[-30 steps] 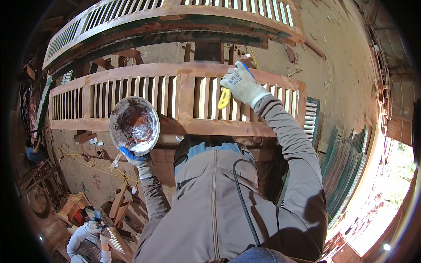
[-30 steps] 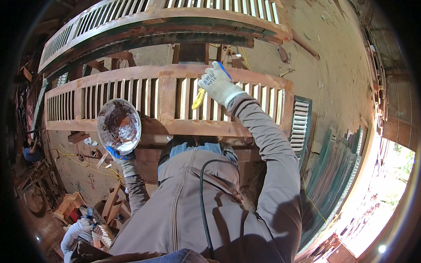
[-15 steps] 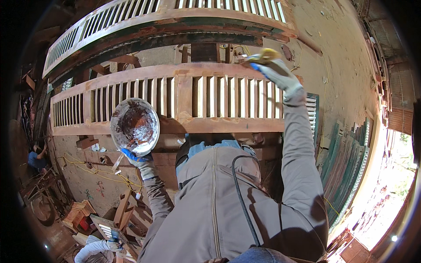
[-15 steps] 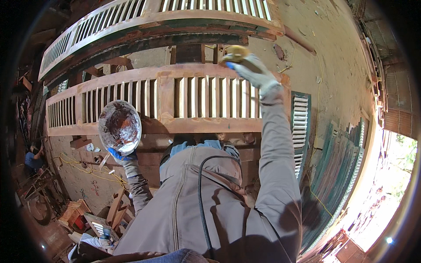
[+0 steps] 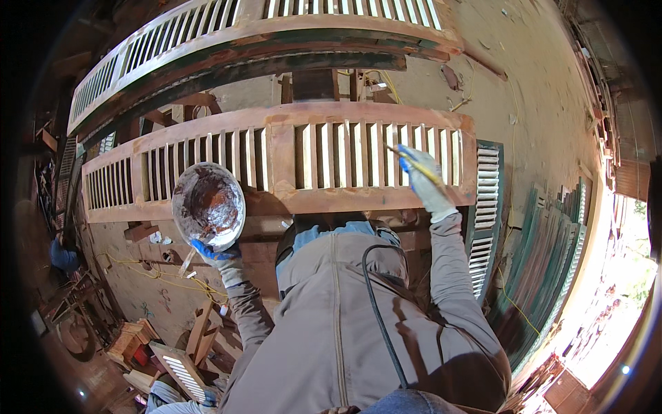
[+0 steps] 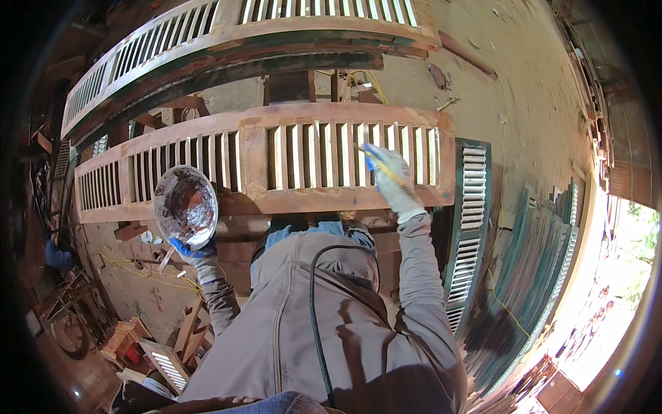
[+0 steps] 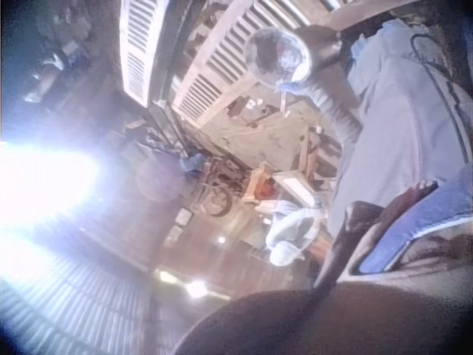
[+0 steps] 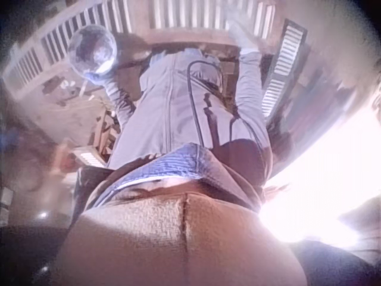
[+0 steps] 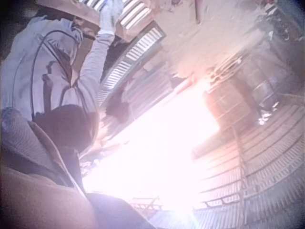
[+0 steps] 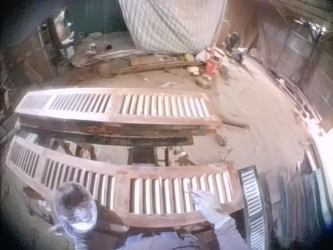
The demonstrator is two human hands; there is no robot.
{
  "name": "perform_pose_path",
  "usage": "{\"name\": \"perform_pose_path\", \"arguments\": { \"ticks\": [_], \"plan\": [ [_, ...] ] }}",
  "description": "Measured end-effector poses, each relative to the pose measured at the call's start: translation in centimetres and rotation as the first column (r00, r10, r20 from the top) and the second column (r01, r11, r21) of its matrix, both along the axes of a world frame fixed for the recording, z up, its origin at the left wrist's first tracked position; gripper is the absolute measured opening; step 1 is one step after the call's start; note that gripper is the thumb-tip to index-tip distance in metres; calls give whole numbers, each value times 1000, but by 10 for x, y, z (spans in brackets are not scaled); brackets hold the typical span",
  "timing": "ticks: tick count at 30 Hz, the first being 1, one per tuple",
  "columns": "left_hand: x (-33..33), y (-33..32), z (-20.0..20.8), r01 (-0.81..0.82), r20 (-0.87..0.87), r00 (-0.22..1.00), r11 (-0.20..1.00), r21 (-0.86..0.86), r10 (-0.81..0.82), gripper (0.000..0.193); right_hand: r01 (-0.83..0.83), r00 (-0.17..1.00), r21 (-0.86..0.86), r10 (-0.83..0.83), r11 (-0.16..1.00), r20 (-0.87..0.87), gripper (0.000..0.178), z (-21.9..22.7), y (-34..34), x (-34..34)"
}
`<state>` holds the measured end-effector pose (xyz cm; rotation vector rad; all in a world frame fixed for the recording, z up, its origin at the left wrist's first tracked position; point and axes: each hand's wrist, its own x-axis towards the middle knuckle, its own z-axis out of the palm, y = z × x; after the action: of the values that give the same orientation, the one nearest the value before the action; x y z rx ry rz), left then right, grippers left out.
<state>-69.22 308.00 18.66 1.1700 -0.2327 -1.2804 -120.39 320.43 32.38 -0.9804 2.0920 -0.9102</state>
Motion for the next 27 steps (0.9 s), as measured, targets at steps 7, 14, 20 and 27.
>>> {"name": "perform_pose_path", "arguments": {
  "ticks": [7,14,20,27],
  "plan": [
    [-1,6,6,43,151,988,995,-88,-30,75,-550,626,66,464,832,-627,53,-33,10,41],
    [-18,27,8,55,136,990,993,-104,-41,64,-436,716,56,384,898,-583,46,-34,49,51],
    [-25,32,25,64,-137,989,998,24,-60,65,-285,840,-176,157,942,-520,43,-20,96,35],
    [-60,37,41,145,286,950,988,-48,-125,71,295,952,-402,-303,867,47,32,-19,169,9]
  ]
}}
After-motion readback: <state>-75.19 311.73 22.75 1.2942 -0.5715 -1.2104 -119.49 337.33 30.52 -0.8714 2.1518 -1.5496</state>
